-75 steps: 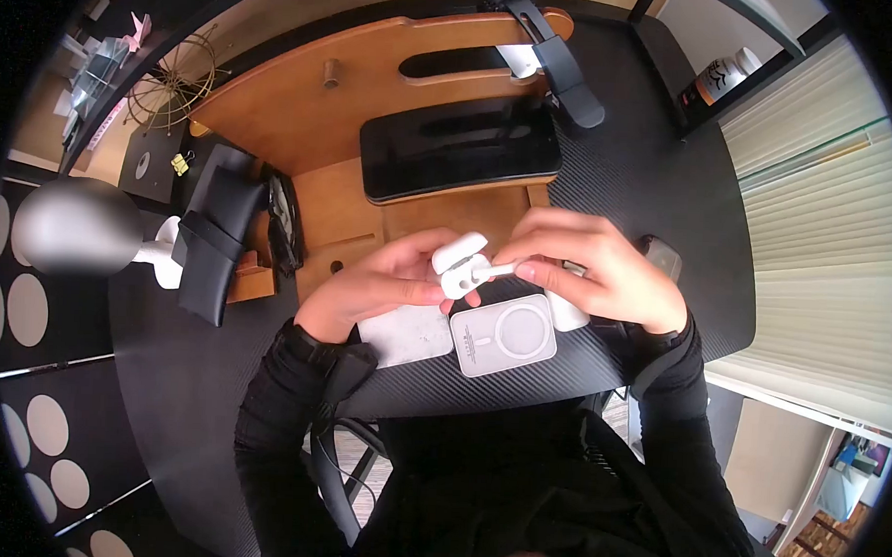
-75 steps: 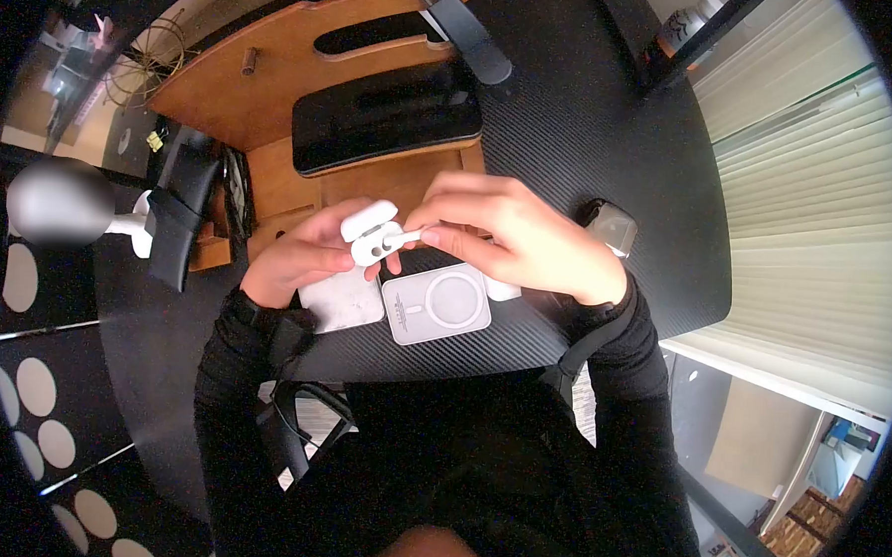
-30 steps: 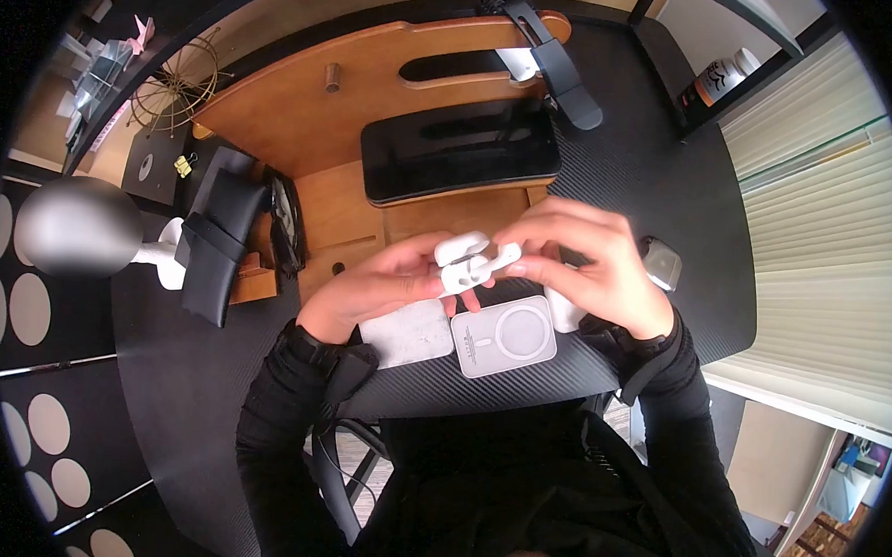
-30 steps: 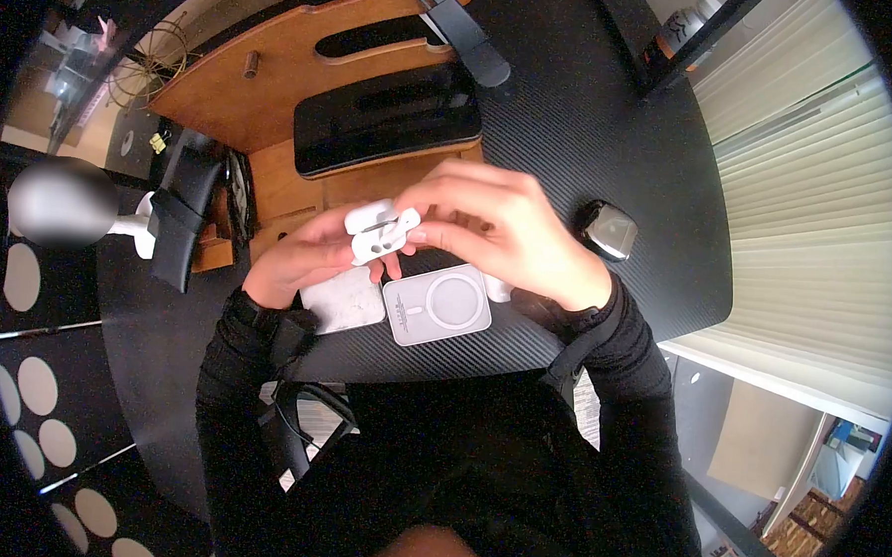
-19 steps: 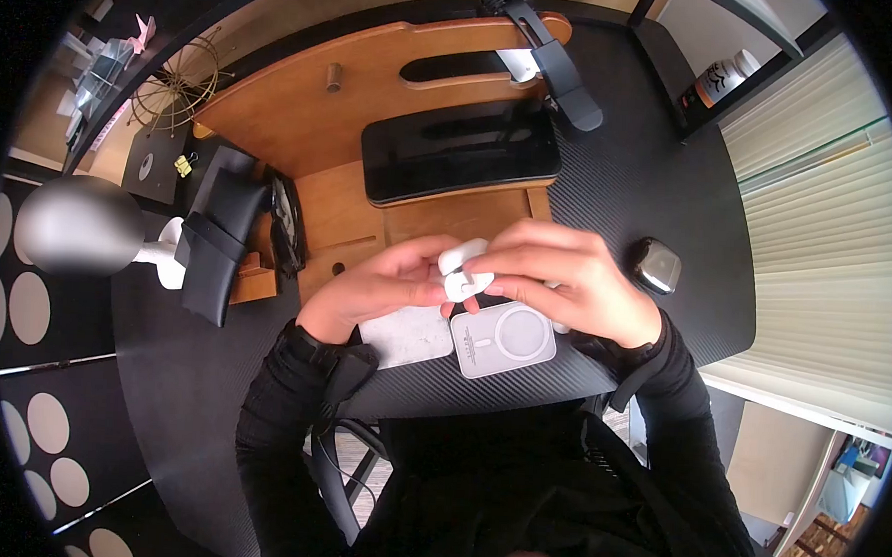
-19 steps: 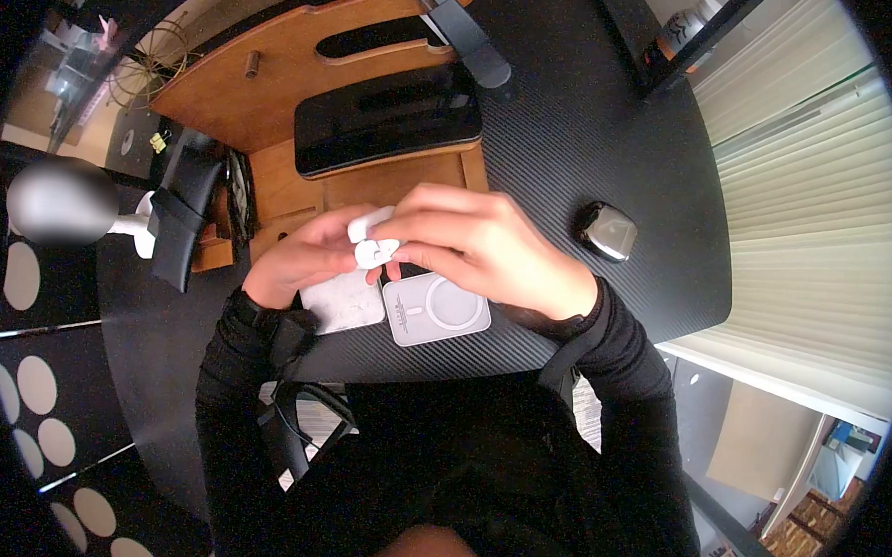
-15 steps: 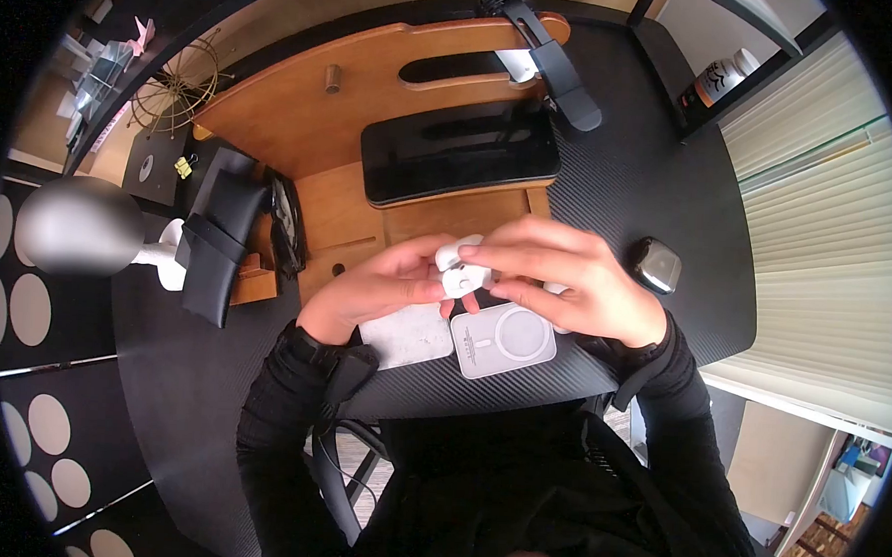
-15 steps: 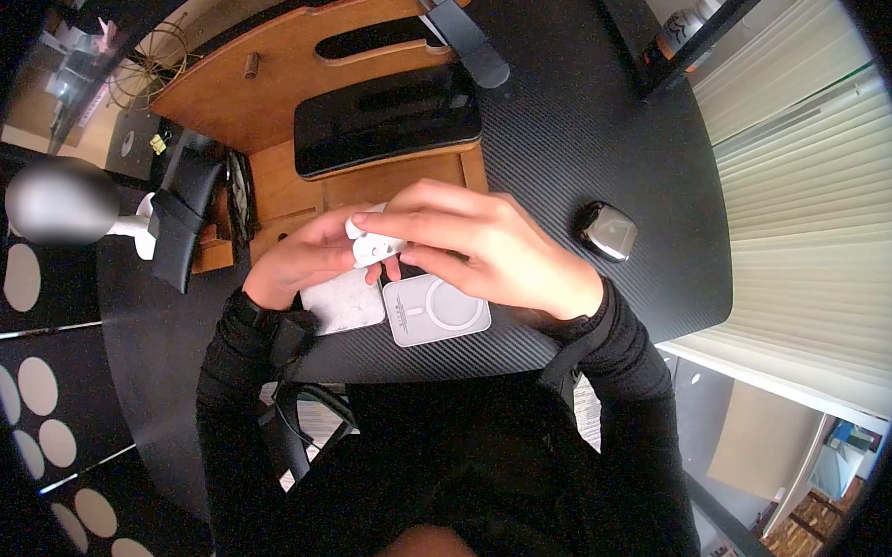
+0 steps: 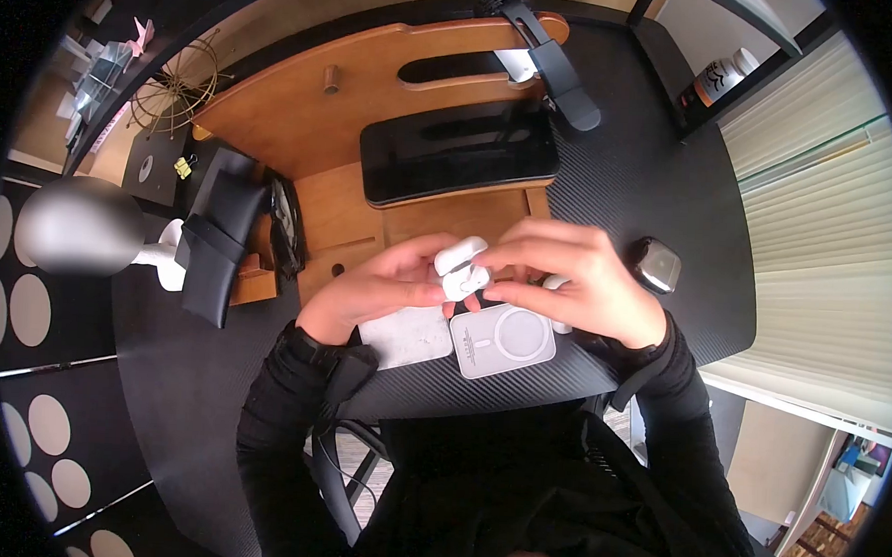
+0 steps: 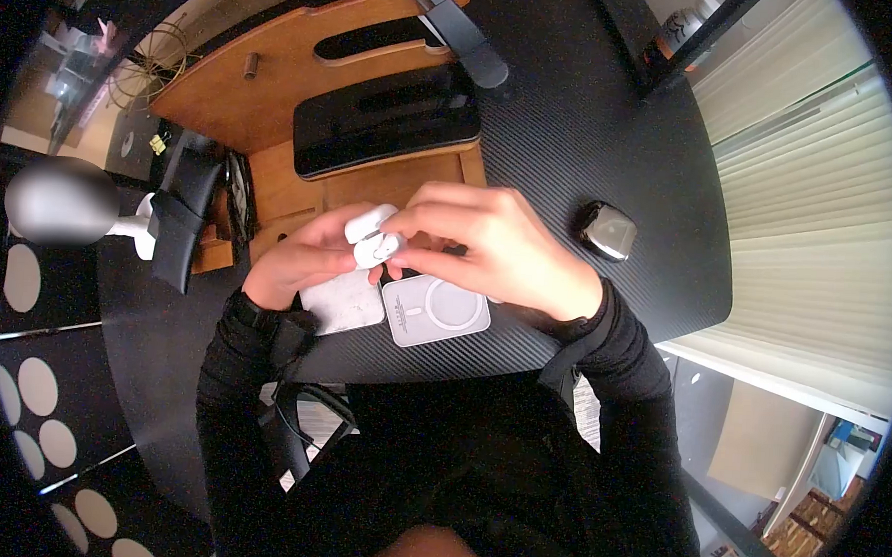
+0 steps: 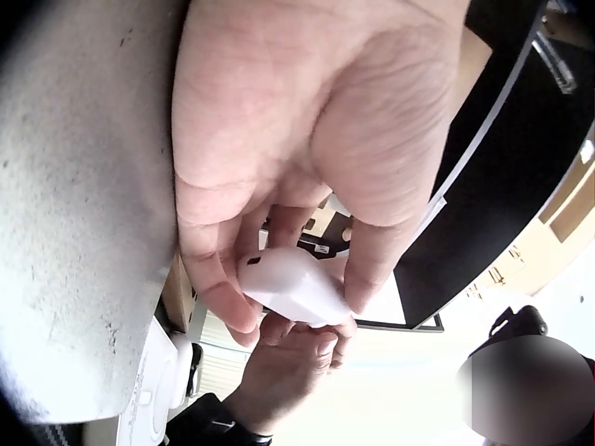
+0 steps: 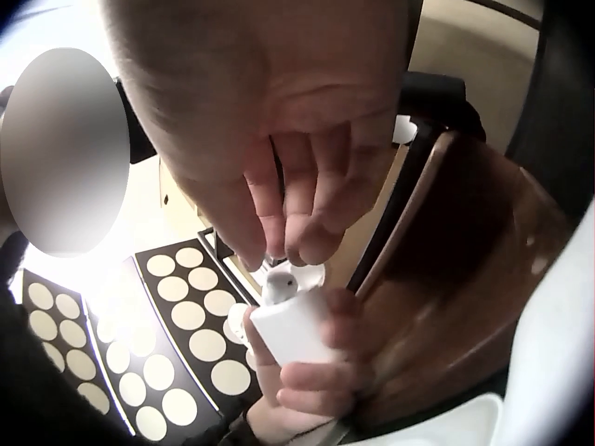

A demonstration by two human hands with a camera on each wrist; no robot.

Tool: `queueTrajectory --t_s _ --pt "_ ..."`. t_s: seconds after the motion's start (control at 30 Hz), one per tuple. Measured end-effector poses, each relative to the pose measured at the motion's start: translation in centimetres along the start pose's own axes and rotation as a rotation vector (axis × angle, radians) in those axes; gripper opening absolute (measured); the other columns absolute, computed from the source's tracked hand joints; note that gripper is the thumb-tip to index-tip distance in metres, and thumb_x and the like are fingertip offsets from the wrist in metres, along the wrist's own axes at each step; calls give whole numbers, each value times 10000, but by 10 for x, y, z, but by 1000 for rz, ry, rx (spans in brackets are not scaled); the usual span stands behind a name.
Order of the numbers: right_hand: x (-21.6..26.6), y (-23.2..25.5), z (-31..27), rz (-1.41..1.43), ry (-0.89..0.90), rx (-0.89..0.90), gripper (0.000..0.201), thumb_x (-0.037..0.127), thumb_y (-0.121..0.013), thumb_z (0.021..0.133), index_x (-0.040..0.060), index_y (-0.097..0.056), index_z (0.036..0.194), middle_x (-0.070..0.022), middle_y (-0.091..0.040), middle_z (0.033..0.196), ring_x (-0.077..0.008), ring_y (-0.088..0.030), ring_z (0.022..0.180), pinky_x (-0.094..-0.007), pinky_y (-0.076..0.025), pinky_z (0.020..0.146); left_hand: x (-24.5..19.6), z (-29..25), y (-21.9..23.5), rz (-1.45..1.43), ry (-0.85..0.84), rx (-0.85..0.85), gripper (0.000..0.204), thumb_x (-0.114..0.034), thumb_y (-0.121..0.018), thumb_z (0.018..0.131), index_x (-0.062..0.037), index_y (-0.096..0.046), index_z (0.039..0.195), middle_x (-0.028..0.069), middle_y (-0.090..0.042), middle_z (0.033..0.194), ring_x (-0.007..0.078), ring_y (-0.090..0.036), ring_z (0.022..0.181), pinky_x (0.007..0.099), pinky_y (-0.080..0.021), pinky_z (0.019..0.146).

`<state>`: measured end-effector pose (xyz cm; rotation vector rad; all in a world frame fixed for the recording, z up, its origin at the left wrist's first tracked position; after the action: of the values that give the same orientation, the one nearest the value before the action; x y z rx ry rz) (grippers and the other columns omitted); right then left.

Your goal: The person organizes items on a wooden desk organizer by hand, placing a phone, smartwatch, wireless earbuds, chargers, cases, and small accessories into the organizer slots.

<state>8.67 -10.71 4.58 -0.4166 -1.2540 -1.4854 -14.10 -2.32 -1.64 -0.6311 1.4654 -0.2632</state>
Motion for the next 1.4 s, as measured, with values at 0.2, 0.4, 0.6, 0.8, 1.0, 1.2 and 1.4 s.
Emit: queueTrajectory --t_s 0.2,0.4,0.6,0.8,1.0,1.2,1.4 --pt "-2 -9 -2 -97 118 -40 209 99 -731 825 71 -711 1031 -48 -669 946 -235 -687 744 -321 -551 614 0 -2 1 65 33 -38 556 -211 -685 934 0 -446 1390 111 -598 1208 217 -635 1094 302 -508 834" --pt "5 -8 -1 -132 140 -91 140 28 -747 825 11 -735 964 -91 -676 964 -212 -695 773 -292 -546 639 0 -1 1 16 28 3 561 -227 -692 933 -3 -449 1386 109 -605 1216 226 -648 1095 297 -508 838" --pt "1 -11 1 -115 214 -100 174 54 -695 843 61 -702 1017 -28 -654 954 -192 -691 762 -299 -567 607 1 0 1 8 21 6 556 -225 -688 937 -2 -449 1386 114 -608 1214 228 -647 1097 300 -509 853" --pt "5 -1 -1 -85 160 -91 174 46 -764 811 23 -749 982 -97 -683 979 -206 -686 840 -298 -555 684 -1 0 -2 -14 25 16 556 -209 -673 945 -11 -438 1408 135 -609 1234 238 -638 1109 304 -508 859" --pt "-1 64 -16 -149 -284 206 205 -23 -728 752 29 -727 950 -64 -663 921 -173 -654 783 -266 -525 614 -6 0 -8 58 56 -105 679 -349 -702 866 20 -458 1382 236 -591 1270 303 -645 1042 324 -491 802" --pt "-27 62 -34 -281 -430 464 282 -14 -740 683 22 -697 960 -80 -658 959 -220 -641 756 -323 -530 656 -4 0 -6 45 41 -98 654 -332 -682 877 22 -460 1380 240 -587 1277 318 -641 1041 327 -491 803" --pt "-31 57 -31 -377 -442 334 151 17 -713 711 26 -685 859 -100 -663 821 -237 -666 730 -343 -524 650 -3 0 -2 -11 4 -7 572 -206 -631 945 -24 -418 1444 215 -581 1306 276 -625 1102 331 -506 840"
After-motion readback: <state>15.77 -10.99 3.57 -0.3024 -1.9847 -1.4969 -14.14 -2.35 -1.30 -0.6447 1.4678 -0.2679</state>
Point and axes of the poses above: each hand's wrist, its own z-axis towards the middle knuckle, its own y-axis out of the back of the hand, x = y × z, the point moved 1 cm from there along z, towards the middle knuckle
